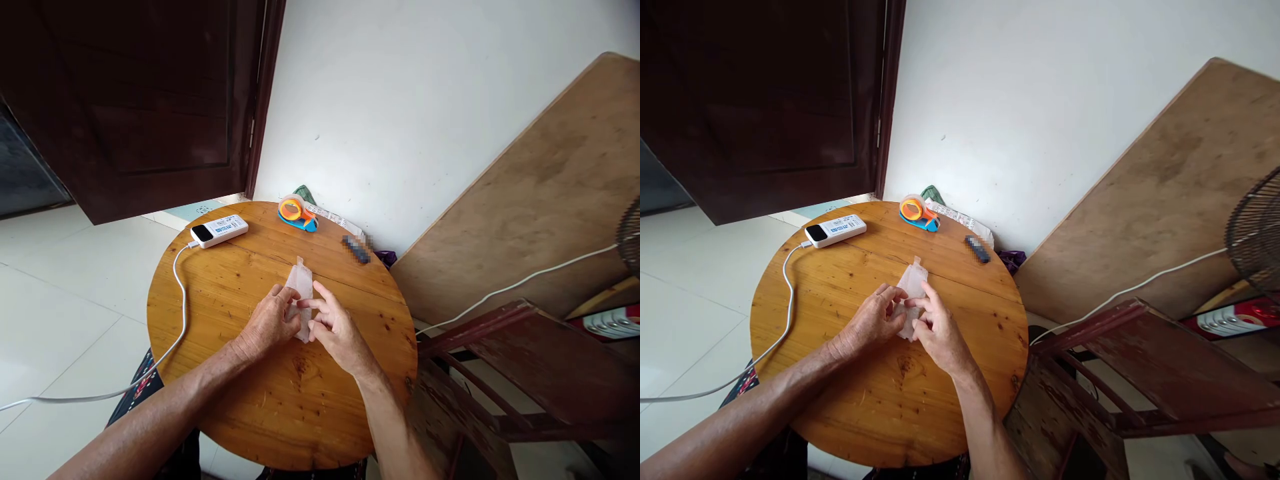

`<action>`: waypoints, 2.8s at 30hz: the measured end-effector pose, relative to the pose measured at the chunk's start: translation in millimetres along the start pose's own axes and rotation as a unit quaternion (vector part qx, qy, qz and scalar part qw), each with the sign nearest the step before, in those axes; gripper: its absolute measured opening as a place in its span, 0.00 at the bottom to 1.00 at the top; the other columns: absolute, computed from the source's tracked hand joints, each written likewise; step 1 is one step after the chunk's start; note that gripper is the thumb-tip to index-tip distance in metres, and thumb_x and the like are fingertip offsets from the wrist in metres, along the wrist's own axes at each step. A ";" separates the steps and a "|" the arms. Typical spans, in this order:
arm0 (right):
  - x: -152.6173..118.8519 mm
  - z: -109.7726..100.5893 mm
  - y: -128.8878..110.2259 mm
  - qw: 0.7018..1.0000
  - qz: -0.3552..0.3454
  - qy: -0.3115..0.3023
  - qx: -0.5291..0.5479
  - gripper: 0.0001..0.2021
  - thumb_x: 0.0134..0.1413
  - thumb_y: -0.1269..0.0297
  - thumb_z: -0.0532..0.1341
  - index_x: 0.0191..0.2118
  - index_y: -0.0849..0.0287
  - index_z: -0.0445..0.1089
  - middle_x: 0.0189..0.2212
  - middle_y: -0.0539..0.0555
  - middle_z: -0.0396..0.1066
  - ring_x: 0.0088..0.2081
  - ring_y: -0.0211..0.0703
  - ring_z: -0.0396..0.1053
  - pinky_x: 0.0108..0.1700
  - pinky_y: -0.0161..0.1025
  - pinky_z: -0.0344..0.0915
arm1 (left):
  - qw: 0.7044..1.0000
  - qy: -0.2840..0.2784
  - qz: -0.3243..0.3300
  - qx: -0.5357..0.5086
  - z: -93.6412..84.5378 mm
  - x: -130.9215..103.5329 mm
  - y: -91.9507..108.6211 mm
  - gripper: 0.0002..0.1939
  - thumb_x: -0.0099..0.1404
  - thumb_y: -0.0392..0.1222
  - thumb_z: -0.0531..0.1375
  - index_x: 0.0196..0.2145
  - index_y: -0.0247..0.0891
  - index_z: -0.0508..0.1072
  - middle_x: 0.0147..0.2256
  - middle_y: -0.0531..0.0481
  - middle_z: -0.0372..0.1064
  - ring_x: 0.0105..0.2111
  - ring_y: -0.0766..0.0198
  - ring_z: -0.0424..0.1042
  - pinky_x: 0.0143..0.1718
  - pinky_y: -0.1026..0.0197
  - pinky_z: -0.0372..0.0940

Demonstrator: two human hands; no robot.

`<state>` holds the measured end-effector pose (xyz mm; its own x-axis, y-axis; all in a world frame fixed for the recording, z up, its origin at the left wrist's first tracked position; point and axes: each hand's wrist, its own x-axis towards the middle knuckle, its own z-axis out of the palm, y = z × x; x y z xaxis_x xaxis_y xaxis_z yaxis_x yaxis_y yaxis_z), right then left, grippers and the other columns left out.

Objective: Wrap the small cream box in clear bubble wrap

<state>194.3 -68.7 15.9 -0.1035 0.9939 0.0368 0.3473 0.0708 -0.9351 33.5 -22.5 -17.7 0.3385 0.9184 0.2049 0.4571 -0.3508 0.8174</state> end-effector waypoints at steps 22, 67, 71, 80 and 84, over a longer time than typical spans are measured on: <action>67.9 -4.1 29.1 0.988 0.122 0.084 0.049 0.11 0.38 0.63 0.64 0.30 0.61 0.68 0.20 0.45 0.66 0.21 0.33 0.59 0.22 0.30 0.54 | 0.999 -0.010 0.032 0.033 2.1 -5.3 -4.2 0.21 0.57 0.34 0.58 0.48 0.44 0.76 0.39 0.50 0.65 0.29 0.68 0.66 0.34 0.63 0.65; 25.4 -2.0 29.0 0.991 0.050 0.058 -0.109 0.19 0.54 0.49 0.60 0.25 0.61 0.73 0.20 0.48 0.69 0.25 0.41 0.65 0.29 0.36 0.60 | 0.984 -0.135 -0.015 -0.118 -34.7 0.0 -3.9 0.22 0.60 0.51 0.61 0.49 0.36 0.73 0.34 0.50 0.74 0.32 0.62 0.70 0.32 0.63 0.65; 40.2 -3.3 31.2 0.991 0.049 0.044 -0.114 0.16 0.54 0.53 0.59 0.28 0.61 0.74 0.22 0.49 0.70 0.27 0.42 0.65 0.31 0.36 0.60 | 0.972 -0.134 -0.035 -0.188 -25.7 2.7 -14.2 0.34 0.59 0.47 0.63 0.61 0.38 0.62 0.41 0.49 0.73 0.37 0.61 0.72 0.39 0.59 0.67; 33.9 9.2 17.3 0.998 -0.010 0.034 -0.051 0.17 0.58 0.48 0.57 0.35 0.59 0.72 0.28 0.49 0.71 0.30 0.40 0.65 0.33 0.36 0.62 | 0.932 -0.086 -0.072 -0.344 -7.6 9.5 -23.3 0.42 0.57 0.46 0.66 0.64 0.37 0.54 0.44 0.45 0.69 0.40 0.60 0.71 0.42 0.56 0.67; 27.4 11.5 15.5 0.997 -0.005 0.036 -0.064 0.17 0.58 0.49 0.57 0.31 0.58 0.72 0.23 0.48 0.66 0.27 0.39 0.62 0.30 0.35 0.58 | 0.925 -0.097 -0.085 -0.358 -9.8 8.8 -22.2 0.47 0.55 0.49 0.68 0.65 0.35 0.52 0.39 0.48 0.69 0.39 0.61 0.71 0.40 0.58 0.66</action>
<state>186.1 -41.4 -1.7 -0.0431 0.9962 0.0760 0.4628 0.0873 -0.8822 18.3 -4.8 -28.7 0.4846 0.8747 -0.0030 -0.1214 0.0707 0.9901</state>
